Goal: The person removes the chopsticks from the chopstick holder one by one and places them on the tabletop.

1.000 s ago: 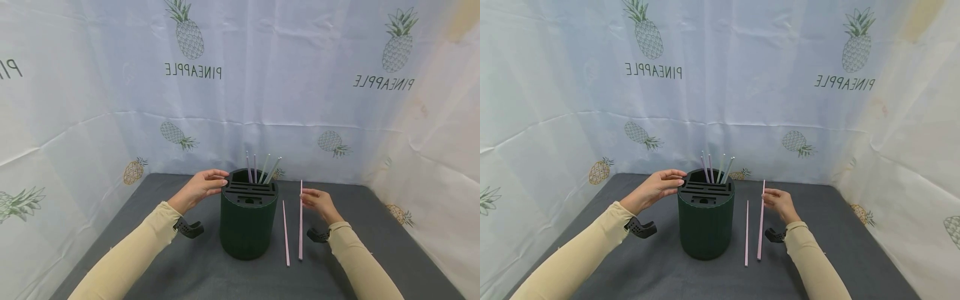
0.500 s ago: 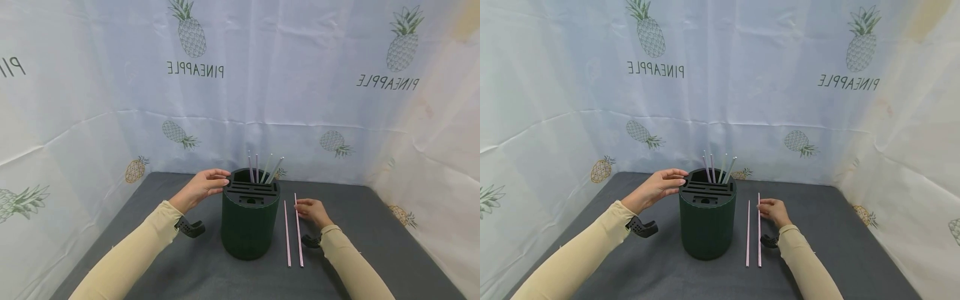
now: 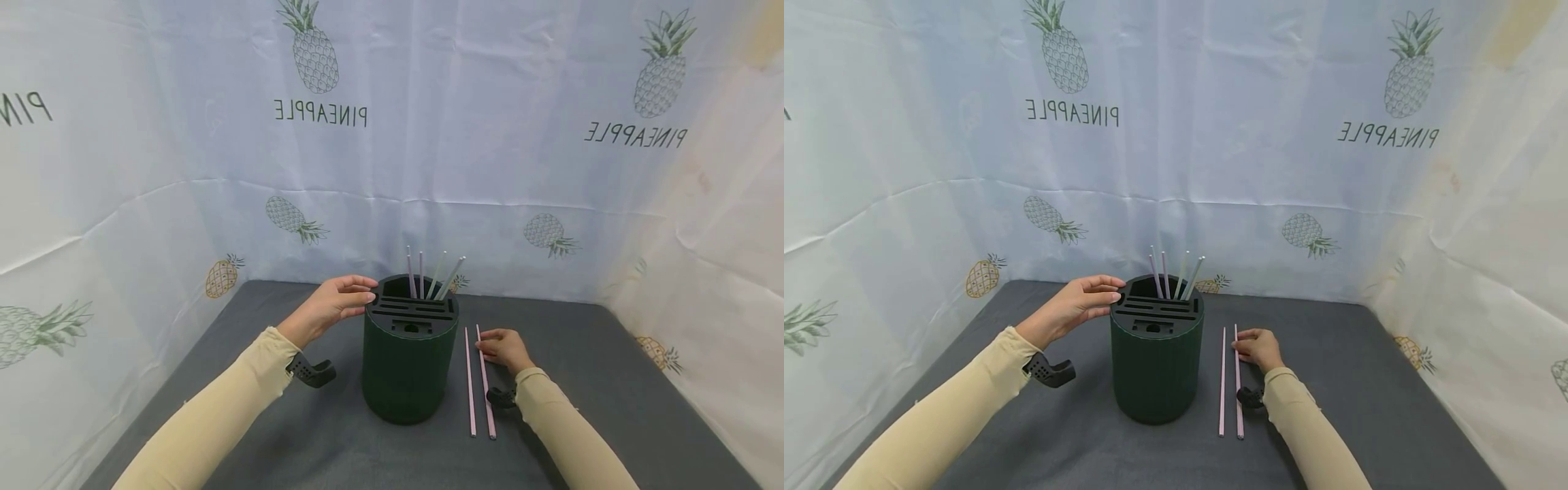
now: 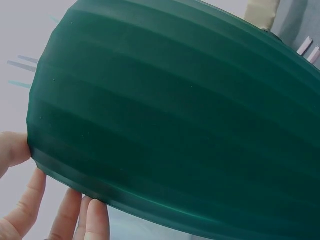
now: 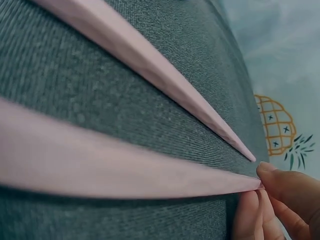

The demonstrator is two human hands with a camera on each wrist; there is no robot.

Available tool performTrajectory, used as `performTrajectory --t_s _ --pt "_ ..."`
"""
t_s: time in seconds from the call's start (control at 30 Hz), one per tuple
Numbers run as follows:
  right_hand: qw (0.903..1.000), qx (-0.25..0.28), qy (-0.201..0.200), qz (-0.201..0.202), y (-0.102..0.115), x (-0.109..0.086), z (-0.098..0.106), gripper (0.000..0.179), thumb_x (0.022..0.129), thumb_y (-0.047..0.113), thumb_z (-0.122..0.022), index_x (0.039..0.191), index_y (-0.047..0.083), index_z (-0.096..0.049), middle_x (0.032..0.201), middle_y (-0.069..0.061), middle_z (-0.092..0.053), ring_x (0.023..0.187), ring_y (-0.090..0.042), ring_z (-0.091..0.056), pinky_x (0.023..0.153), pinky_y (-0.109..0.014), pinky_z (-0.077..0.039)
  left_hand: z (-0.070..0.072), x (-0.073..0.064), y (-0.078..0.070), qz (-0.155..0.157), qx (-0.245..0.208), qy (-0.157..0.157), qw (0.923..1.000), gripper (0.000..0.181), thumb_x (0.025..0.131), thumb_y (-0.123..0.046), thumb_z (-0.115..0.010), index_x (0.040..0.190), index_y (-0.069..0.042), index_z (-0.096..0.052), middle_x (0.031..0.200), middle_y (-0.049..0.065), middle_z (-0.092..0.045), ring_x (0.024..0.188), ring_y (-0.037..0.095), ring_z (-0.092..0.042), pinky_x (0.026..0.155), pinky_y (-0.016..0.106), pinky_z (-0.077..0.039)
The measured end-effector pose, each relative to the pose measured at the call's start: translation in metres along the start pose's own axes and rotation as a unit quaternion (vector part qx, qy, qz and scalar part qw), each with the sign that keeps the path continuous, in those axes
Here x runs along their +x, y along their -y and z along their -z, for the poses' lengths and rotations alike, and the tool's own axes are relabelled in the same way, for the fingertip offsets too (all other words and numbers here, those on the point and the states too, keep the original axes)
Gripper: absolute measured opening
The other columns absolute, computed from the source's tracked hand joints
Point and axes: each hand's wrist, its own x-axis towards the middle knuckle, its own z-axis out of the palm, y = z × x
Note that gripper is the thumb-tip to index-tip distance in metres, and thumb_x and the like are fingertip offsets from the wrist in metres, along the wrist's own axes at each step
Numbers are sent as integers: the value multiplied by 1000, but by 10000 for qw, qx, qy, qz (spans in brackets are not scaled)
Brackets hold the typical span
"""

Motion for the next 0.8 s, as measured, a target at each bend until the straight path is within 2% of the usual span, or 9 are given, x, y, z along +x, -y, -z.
performTrajectory --t_s 0.27,0.53,0.8 --pt "9998 -156 -89 3 2 -1 -4 37 83 -2 -71 115 -15 -60 91 -16 -67 66 -9 -64 60 -25 -59 0 1 0 24 7 -16 10000 42 94 -13 -64 133 -3 -53 141 14 -46 128 28 -49 109 46 -42" --pt "9997 -208 -147 22 0 1 -5 34 81 -4 -72 112 -15 -61 86 -12 -66 63 -9 -63 58 -23 -59 0 0 -1 32 -7 -17 10000 42 93 -13 -64 132 -3 -53 140 14 -47 127 28 -49 109 45 -42" --pt "9995 -217 -212 21 -2 2 -6 34 81 -4 -72 111 -14 -62 90 -16 -65 64 -8 -63 59 -24 -59 0 1 0 38 -2 -28 10000 41 94 -13 -64 132 -3 -54 140 14 -47 127 27 -50 109 45 -42"
